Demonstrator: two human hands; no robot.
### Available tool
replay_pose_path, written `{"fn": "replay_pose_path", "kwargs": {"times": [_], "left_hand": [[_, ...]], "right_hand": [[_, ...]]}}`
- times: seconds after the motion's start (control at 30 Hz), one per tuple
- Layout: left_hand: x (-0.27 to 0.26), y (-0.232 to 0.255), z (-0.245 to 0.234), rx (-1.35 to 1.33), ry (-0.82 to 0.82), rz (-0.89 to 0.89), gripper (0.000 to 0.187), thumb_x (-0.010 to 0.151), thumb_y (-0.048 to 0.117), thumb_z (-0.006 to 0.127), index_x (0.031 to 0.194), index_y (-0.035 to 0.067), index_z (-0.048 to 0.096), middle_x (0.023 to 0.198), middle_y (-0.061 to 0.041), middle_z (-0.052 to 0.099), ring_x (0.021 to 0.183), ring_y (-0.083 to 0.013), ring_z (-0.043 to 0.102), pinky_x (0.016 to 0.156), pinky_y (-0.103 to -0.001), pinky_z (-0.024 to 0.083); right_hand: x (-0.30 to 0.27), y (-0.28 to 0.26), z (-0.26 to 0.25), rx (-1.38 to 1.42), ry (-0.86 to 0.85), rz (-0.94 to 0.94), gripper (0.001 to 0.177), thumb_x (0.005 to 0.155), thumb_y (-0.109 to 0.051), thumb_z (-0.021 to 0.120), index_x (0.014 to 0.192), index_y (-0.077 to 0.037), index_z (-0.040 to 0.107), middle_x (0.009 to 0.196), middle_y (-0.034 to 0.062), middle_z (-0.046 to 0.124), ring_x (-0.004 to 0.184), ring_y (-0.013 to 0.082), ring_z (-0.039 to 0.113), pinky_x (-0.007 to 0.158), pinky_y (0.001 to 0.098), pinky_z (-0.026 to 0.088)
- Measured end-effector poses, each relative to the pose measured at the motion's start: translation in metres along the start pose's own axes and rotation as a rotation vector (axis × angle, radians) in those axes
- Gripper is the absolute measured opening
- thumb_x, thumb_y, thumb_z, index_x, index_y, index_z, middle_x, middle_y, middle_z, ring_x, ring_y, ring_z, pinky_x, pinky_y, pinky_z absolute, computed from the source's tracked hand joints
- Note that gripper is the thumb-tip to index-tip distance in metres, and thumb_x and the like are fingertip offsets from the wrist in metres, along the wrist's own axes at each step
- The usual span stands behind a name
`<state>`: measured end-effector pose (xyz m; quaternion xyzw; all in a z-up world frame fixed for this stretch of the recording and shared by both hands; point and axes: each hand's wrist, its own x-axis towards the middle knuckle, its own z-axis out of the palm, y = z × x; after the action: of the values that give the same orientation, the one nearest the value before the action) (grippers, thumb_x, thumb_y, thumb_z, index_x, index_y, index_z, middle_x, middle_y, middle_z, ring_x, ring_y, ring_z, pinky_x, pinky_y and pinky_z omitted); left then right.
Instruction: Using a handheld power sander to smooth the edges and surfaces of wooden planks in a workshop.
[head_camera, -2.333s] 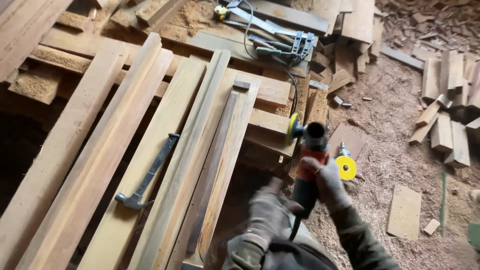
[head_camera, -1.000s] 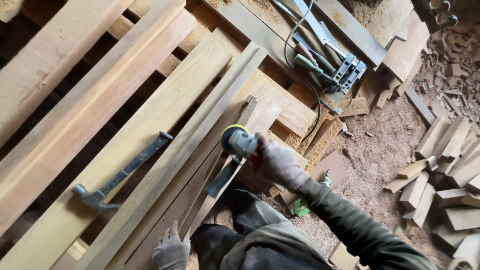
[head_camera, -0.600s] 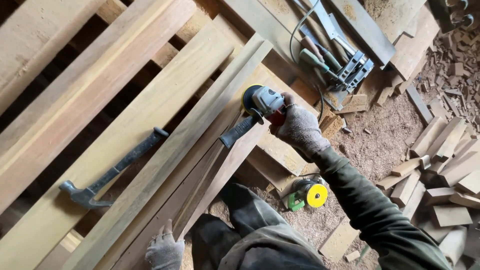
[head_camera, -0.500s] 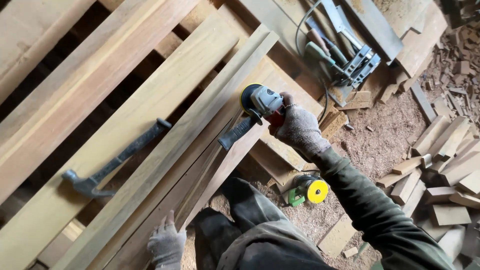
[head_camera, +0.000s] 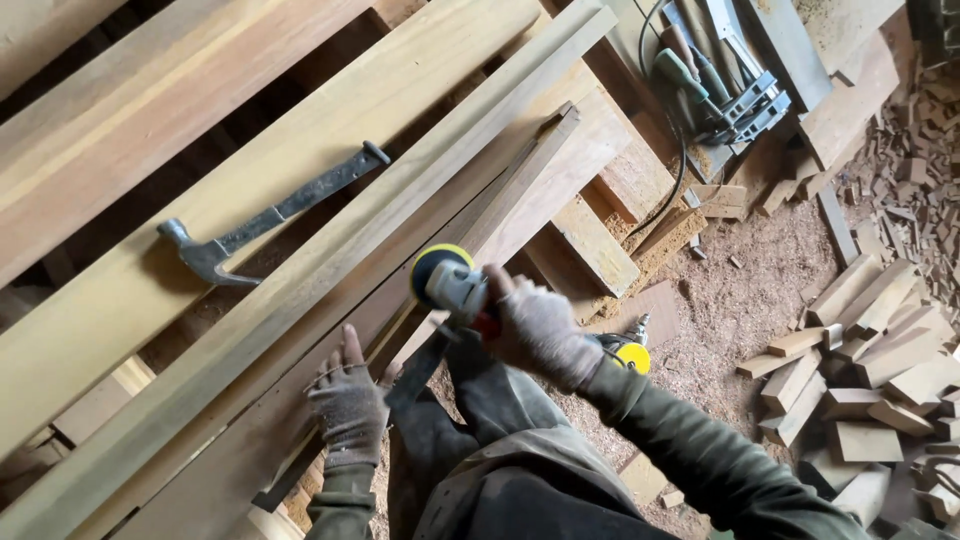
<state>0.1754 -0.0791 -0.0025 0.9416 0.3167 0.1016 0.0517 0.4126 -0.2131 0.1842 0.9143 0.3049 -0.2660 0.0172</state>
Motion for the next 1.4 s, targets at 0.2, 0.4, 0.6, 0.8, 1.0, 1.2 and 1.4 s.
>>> {"fn": "replay_pose_path", "kwargs": {"times": [0.2, 0.4, 0.6, 0.8, 1.0, 1.2, 1.4], "left_hand": [[-0.005, -0.011, -0.012, 0.061, -0.328, 0.052, 0.073, 0.074, 0.065, 0.079, 0.124, 0.016, 0.061, 0.112, -0.008, 0.075, 0.093, -0.0264, 0.076, 0.078, -0.04, 0.064], [0.001, -0.013, -0.012, -0.022, -0.385, 0.006, 0.058, 0.078, 0.034, 0.084, 0.128, 0.011, 0.066, 0.109, -0.01, 0.076, 0.089, -0.0256, 0.078, 0.077, -0.038, 0.067], [-0.018, -0.024, 0.007, 0.131, -0.274, 0.056, 0.06, 0.068, 0.042, 0.083, 0.122, 0.021, 0.07, 0.114, 0.0, 0.077, 0.083, -0.023, 0.077, 0.064, -0.043, 0.066], [-0.039, -0.036, 0.026, 0.141, -0.401, 0.048, 0.075, 0.073, 0.053, 0.069, 0.141, 0.02, 0.059, 0.135, -0.005, 0.071, 0.105, -0.0318, 0.077, 0.08, -0.05, 0.068], [-0.042, -0.036, 0.031, 0.239, -0.227, 0.043, 0.077, 0.062, 0.048, 0.075, 0.137, 0.03, 0.064, 0.117, 0.001, 0.078, 0.084, -0.0267, 0.077, 0.06, -0.049, 0.06], [-0.007, -0.013, -0.002, 0.154, -0.32, 0.005, 0.078, 0.061, 0.056, 0.083, 0.131, 0.022, 0.069, 0.122, 0.001, 0.076, 0.101, -0.026, 0.077, 0.073, -0.044, 0.066], [-0.021, -0.015, 0.014, 0.025, -0.016, -0.038, 0.083, 0.055, 0.051, 0.089, 0.129, 0.021, 0.07, 0.109, -0.005, 0.076, 0.096, -0.0285, 0.074, 0.074, -0.045, 0.06]], "right_hand": [[-0.005, 0.0, 0.002, 0.054, 0.076, -0.113, 0.063, 0.086, -0.036, 0.068, 0.138, -0.015, 0.04, 0.091, 0.0162, 0.066, 0.065, 0.0377, 0.067, 0.048, 0.0538, 0.055], [0.049, 0.051, -0.042, 0.132, 0.238, 0.008, 0.083, 0.081, -0.056, 0.073, 0.142, -0.011, 0.04, 0.095, 0.0155, 0.07, 0.065, 0.0386, 0.071, 0.055, 0.053, 0.059], [0.106, 0.112, -0.078, 0.184, 0.18, 0.265, 0.077, 0.074, -0.027, 0.074, 0.142, -0.02, 0.038, 0.099, 0.0166, 0.072, 0.081, 0.0442, 0.072, 0.074, 0.0568, 0.058], [0.136, 0.141, -0.116, 0.244, 0.227, 0.386, 0.077, 0.072, -0.032, 0.077, 0.139, -0.019, 0.041, 0.116, 0.0097, 0.072, 0.098, 0.0363, 0.071, 0.084, 0.0506, 0.056], [0.14, 0.149, -0.122, 0.275, 0.191, 0.386, 0.077, 0.073, -0.032, 0.075, 0.139, -0.021, 0.036, 0.114, 0.0104, 0.073, 0.095, 0.0398, 0.072, 0.08, 0.0527, 0.057], [0.123, 0.142, -0.105, 0.216, 0.206, 0.337, 0.086, 0.068, -0.035, 0.082, 0.142, -0.017, 0.041, 0.12, 0.0159, 0.069, 0.1, 0.0413, 0.069, 0.081, 0.0533, 0.055], [0.08, 0.059, -0.084, 0.231, 0.033, 0.318, 0.087, 0.072, -0.032, 0.085, 0.143, -0.023, 0.038, 0.123, 0.0219, 0.067, 0.122, 0.044, 0.063, 0.109, 0.0564, 0.047]]}}
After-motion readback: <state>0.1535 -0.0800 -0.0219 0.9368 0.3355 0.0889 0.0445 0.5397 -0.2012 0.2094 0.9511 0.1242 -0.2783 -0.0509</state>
